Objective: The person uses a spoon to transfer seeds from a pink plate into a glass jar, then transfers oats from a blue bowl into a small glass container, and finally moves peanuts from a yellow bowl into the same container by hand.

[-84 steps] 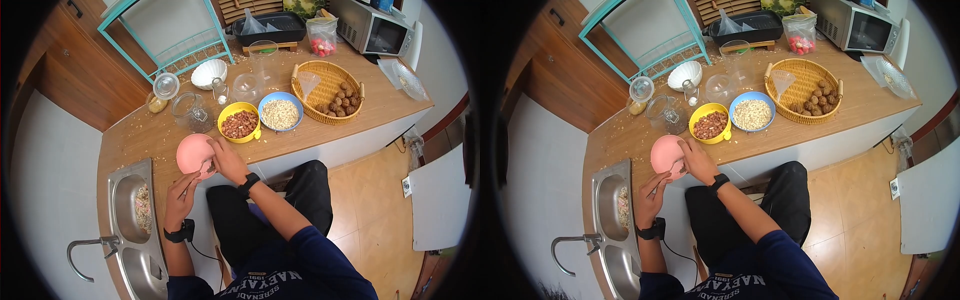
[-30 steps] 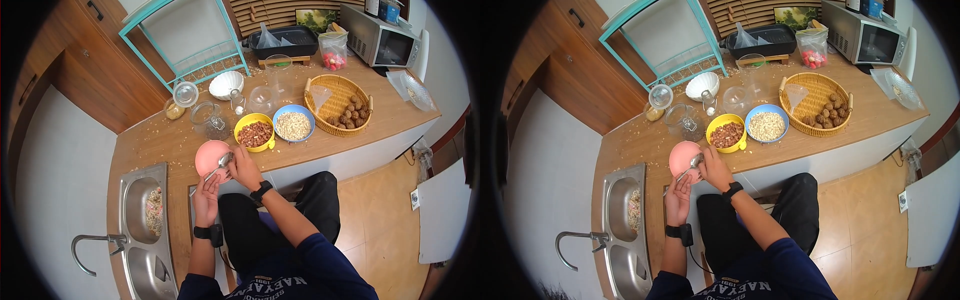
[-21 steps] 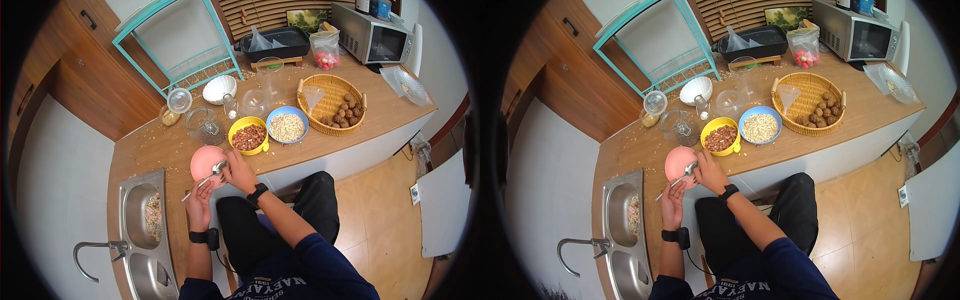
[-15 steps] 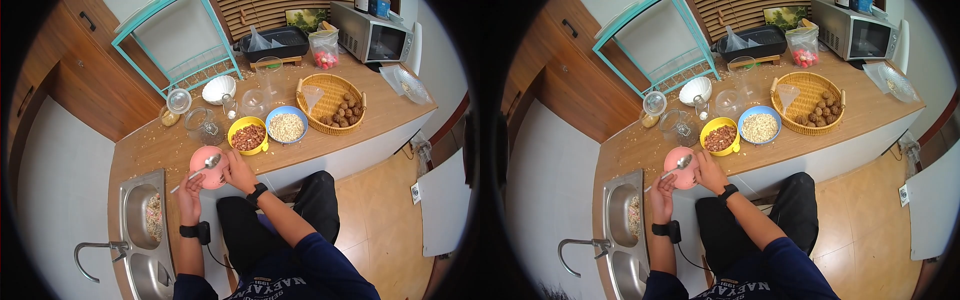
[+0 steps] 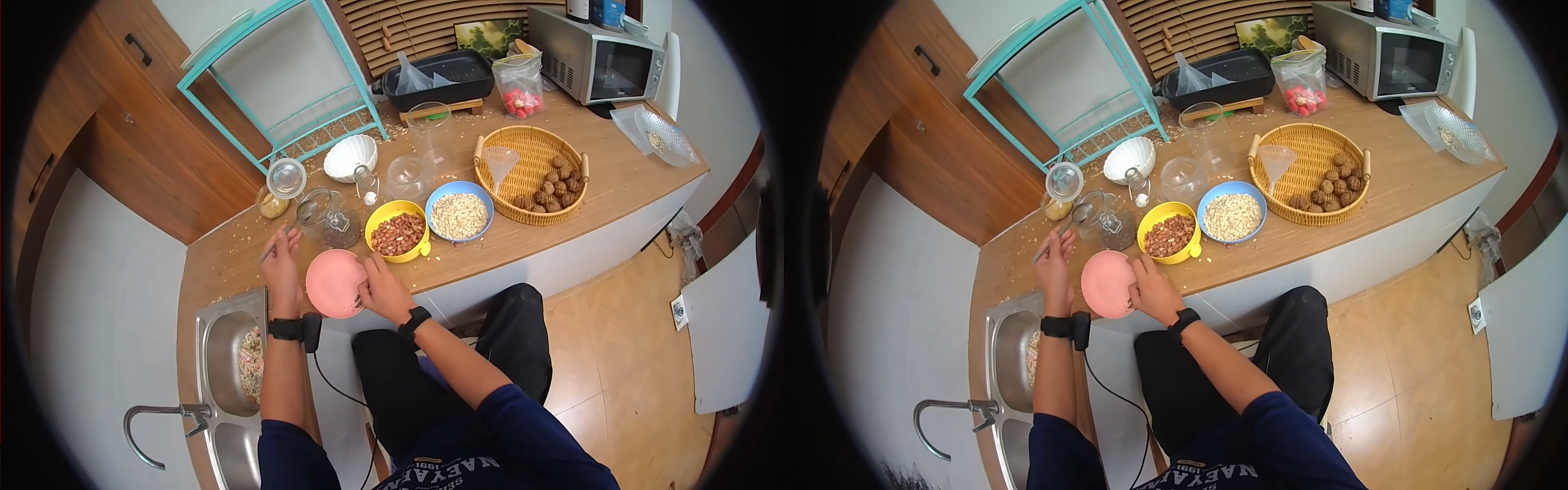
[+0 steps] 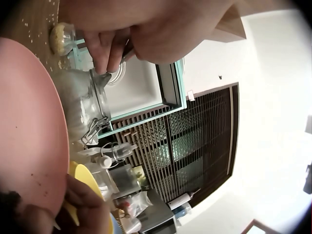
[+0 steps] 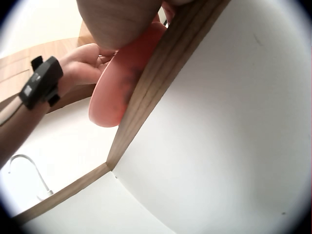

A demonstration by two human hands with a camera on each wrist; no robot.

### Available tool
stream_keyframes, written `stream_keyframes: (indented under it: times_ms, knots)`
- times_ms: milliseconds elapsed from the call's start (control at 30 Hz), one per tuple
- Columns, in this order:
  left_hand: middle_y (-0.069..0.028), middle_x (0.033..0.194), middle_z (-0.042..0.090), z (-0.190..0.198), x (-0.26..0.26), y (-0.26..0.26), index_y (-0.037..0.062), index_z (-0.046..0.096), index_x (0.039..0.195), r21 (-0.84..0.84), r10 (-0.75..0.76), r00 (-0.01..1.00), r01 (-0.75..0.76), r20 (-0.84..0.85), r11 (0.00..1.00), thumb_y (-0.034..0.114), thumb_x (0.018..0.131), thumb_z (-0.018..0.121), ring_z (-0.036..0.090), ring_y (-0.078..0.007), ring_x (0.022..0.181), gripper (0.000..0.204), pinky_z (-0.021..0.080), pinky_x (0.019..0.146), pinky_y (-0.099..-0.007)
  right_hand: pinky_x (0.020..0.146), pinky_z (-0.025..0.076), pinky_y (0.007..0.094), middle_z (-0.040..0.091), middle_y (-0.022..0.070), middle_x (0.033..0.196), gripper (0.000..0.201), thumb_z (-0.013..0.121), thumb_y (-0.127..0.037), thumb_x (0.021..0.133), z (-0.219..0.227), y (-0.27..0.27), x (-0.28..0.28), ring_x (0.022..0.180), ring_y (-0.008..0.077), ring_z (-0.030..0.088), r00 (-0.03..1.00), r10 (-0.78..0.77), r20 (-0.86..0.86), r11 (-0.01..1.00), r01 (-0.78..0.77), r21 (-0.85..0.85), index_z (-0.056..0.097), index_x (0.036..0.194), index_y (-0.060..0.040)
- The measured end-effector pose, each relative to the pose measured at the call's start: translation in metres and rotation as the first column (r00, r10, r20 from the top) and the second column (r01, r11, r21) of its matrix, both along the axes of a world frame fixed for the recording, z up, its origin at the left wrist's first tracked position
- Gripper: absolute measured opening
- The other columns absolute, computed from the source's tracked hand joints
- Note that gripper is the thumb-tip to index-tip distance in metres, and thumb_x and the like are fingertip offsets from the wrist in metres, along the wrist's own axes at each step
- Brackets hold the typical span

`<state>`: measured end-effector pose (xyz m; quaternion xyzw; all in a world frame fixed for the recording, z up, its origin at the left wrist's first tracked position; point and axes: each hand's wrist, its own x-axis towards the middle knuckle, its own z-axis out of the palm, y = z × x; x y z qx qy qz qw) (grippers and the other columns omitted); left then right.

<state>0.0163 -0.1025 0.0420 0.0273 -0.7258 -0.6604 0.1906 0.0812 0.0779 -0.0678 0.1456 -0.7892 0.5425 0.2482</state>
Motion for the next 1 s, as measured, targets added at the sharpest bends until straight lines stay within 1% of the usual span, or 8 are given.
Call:
stream_keyframes:
  times_ms: [200,533,633,700,733,833,900,1000]
  knots:
    - [-0.0189,0.122,0.074,-0.012,0.026,0.004,-0.0072,0.065,0.134,-0.271,0.043,0.981,-0.094,-0.19,0.958,0.029,0.111,0.056,0.07,-0.0209,0.113,0.044,0.052,0.098,-0.0319,0.08,0.055,0.0541,0.055,0.021,0.117,0.045,0.064,-0.003,0.084,-0.001,0.0,0.0,0.096,0.0453,0.065,0.997,0.05,0.056,0.999,-0.048,-0.026,0.054,0.128,-0.0039]
    - [-0.0172,0.11,0.076,-0.016,0.109,-0.025,-0.0072,0.065,0.126,-0.296,0.047,0.984,-0.098,-0.173,0.95,0.028,0.113,0.051,0.072,-0.021,0.101,0.04,0.053,0.093,-0.0333,0.084,0.055,0.0535,0.053,0.0205,0.12,0.049,0.064,-0.003,0.084,-0.001,0.0,-0.003,0.103,0.0442,0.064,0.997,0.054,0.051,0.998,-0.054,0.014,0.052,0.132,-0.0029]
    - [-0.0167,0.106,0.076,-0.032,0.122,-0.036,-0.0075,0.065,0.124,-0.216,0.064,0.984,-0.099,-0.166,0.971,0.027,0.112,0.051,0.072,-0.021,0.097,0.039,0.054,0.092,-0.0343,0.085,0.055,0.0533,0.053,0.0206,0.121,0.051,0.063,-0.002,0.084,-0.003,0.001,-0.002,0.104,0.0441,0.063,0.997,0.05,0.055,0.999,-0.051,0.012,0.052,0.134,-0.0031]
    - [-0.0152,0.099,0.075,-0.037,0.126,-0.041,-0.0065,0.065,0.119,0.067,0.129,0.985,-0.122,-0.118,0.99,0.028,0.111,0.053,0.072,-0.0205,0.09,0.037,0.054,0.087,-0.0334,0.085,0.055,0.0533,0.053,0.0208,0.121,0.051,0.063,-0.002,0.084,-0.003,-0.001,-0.003,0.104,0.044,0.063,0.996,0.057,0.063,0.998,-0.058,0.012,0.052,0.135,-0.0032]
    - [-0.0152,0.099,0.075,-0.037,0.128,-0.045,-0.0065,0.065,0.119,0.073,0.131,0.984,-0.123,-0.121,0.99,0.028,0.111,0.053,0.072,-0.0205,0.09,0.037,0.054,0.087,-0.0334,0.079,0.056,0.0527,0.055,0.0201,0.122,0.051,0.063,-0.002,0.085,-0.003,-0.001,-0.005,0.098,0.0446,0.065,0.999,0.03,0.018,1.0,-0.03,-0.004,0.052,0.135,-0.0042]
    - [-0.0101,0.086,0.07,-0.04,0.131,-0.065,-0.002,0.065,0.107,0.335,0.151,0.988,-0.146,0.01,0.931,0.028,0.111,0.054,0.068,-0.0185,0.078,0.033,0.052,0.073,-0.0317,0.073,0.056,0.0519,0.057,0.0195,0.121,0.052,0.062,-0.001,0.086,-0.004,-0.001,-0.005,0.091,0.0452,0.066,1.0,0.007,-0.024,1.0,-0.008,-0.011,0.052,0.137,-0.0052]
    - [-0.0057,0.074,0.061,-0.051,0.125,-0.081,0.0039,0.062,0.095,0.555,0.146,0.989,-0.141,0.035,0.82,0.031,0.11,0.055,0.058,-0.016,0.066,0.031,0.048,0.065,-0.0316,0.072,0.056,0.0516,0.057,0.0197,0.119,0.052,0.062,-0.001,0.087,-0.001,0.0,-0.004,0.091,0.0451,0.066,1.0,0.012,-0.028,1.0,-0.012,-0.005,0.051,0.137,-0.0051]
    - [-0.003,0.069,0.055,-0.059,0.12,-0.086,0.0073,0.059,0.089,0.571,0.075,0.993,-0.115,0.093,0.813,0.031,0.11,0.054,0.053,-0.0151,0.062,0.032,0.046,0.061,-0.0321,0.083,0.055,0.0529,0.057,0.021,0.117,0.058,0.06,0.001,0.085,0.005,0.003,-0.001,0.103,0.0452,0.063,0.998,0.058,0.033,0.998,-0.058,0.0,0.05,0.142,-0.0055]
